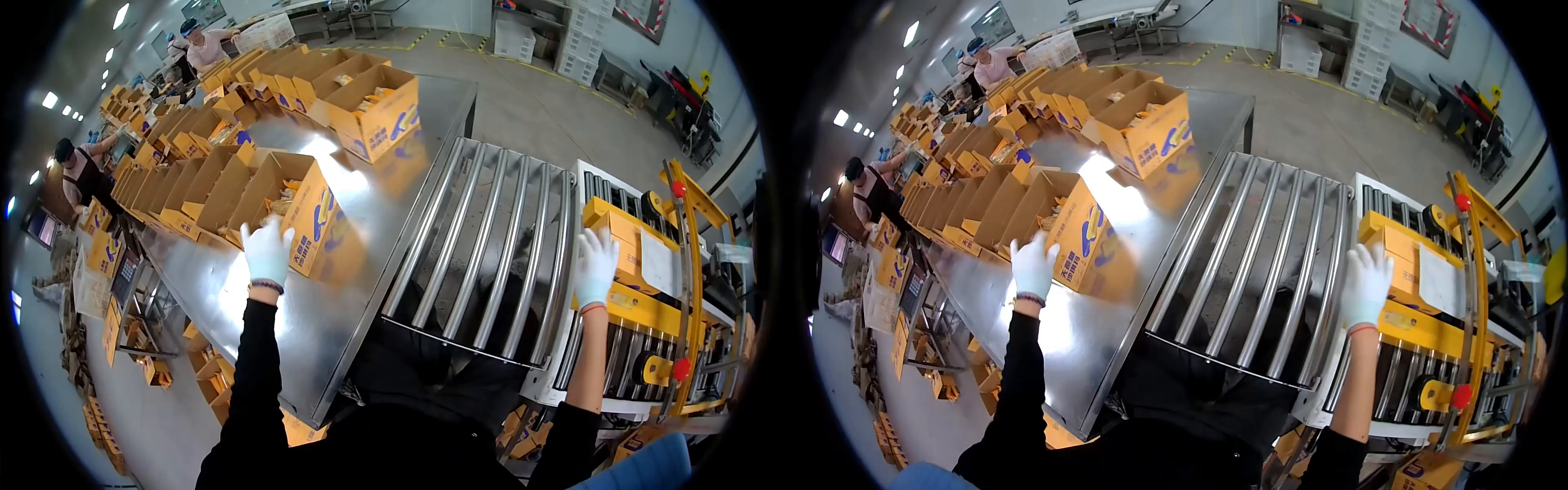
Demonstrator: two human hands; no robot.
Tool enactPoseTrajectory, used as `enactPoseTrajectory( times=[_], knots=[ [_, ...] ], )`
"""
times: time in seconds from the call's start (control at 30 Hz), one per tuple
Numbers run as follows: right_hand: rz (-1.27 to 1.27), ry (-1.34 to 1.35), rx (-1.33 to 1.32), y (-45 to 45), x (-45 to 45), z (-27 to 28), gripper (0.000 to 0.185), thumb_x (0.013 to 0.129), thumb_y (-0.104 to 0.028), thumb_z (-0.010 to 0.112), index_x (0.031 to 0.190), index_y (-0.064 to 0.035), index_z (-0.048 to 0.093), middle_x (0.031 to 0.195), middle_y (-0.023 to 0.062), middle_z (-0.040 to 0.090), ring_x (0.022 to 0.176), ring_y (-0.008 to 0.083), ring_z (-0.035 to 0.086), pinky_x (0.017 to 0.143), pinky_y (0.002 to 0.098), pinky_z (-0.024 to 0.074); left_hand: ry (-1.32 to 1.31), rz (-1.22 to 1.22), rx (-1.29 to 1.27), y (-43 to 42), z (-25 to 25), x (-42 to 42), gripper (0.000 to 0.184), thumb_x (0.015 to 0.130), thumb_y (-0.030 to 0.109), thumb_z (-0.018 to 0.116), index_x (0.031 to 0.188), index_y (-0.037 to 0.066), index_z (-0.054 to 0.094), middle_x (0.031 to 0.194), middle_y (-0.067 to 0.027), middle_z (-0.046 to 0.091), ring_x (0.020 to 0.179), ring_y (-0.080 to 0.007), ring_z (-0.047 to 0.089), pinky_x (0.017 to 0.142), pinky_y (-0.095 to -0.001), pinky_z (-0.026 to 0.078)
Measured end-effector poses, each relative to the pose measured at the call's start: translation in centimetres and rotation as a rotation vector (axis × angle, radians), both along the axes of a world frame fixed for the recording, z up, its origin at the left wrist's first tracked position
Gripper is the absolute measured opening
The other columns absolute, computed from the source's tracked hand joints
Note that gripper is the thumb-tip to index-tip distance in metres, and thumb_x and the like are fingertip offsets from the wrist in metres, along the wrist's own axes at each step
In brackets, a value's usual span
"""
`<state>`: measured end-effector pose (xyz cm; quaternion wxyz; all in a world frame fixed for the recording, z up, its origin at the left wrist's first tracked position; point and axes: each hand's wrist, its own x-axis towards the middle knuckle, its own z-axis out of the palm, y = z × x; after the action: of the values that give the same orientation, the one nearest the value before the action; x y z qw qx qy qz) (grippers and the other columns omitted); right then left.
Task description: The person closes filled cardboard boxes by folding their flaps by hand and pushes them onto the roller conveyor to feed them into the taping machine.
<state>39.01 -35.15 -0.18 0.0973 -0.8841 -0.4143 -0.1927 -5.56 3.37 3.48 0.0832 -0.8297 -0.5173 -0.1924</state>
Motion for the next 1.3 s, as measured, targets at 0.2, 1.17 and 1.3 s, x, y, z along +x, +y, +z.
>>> enactPoseTrajectory(
  times=[0.2,1.17,1.3],
  knots=[
    [0.203,0.585,0.086,5.4,-12.2,1.0,0.093,0.072,-0.037,0.087,0.144,0.0021,0.045,0.134,0.0242,0.054,0.127,0.0407,0.05,0.109,0.047,0.0415,-0.22,-0.939,-0.016,-4.2,-0.8,4.8,0.016,0.09,0.016,0.068,0.096,0.002,0.069,0.081,-0.0151,0.065,0.083,-0.0357,0.062,0.104,-0.05,0.041],
    [0.111,0.04,0.105,6.7,-6.9,3.5,0.08,0.072,-0.032,0.082,0.138,0.0003,0.05,0.139,0.0231,0.052,0.134,0.0399,0.046,0.117,0.0502,0.0332,-0.706,-1.01,-1.428,-18.1,-6.4,30.0,0.049,0.102,0.031,0.059,0.138,0.0,0.052,0.114,-0.0159,0.067,0.105,-0.0275,0.065,0.097,-0.0385,0.052],
    [-0.084,0.097,-0.092,2.3,-4.8,3.9,0.082,0.088,-0.034,0.07,0.152,0.0023,0.035,0.155,0.0208,0.041,0.148,0.0366,0.033,0.125,0.0487,0.0204,-0.416,-1.135,-0.89,-18.1,-3.4,30.0,0.066,0.092,0.037,0.073,0.143,0.0,0.052,0.135,-0.0214,0.061,0.129,-0.0305,0.059,0.111,-0.0371,0.044]
  ],
)
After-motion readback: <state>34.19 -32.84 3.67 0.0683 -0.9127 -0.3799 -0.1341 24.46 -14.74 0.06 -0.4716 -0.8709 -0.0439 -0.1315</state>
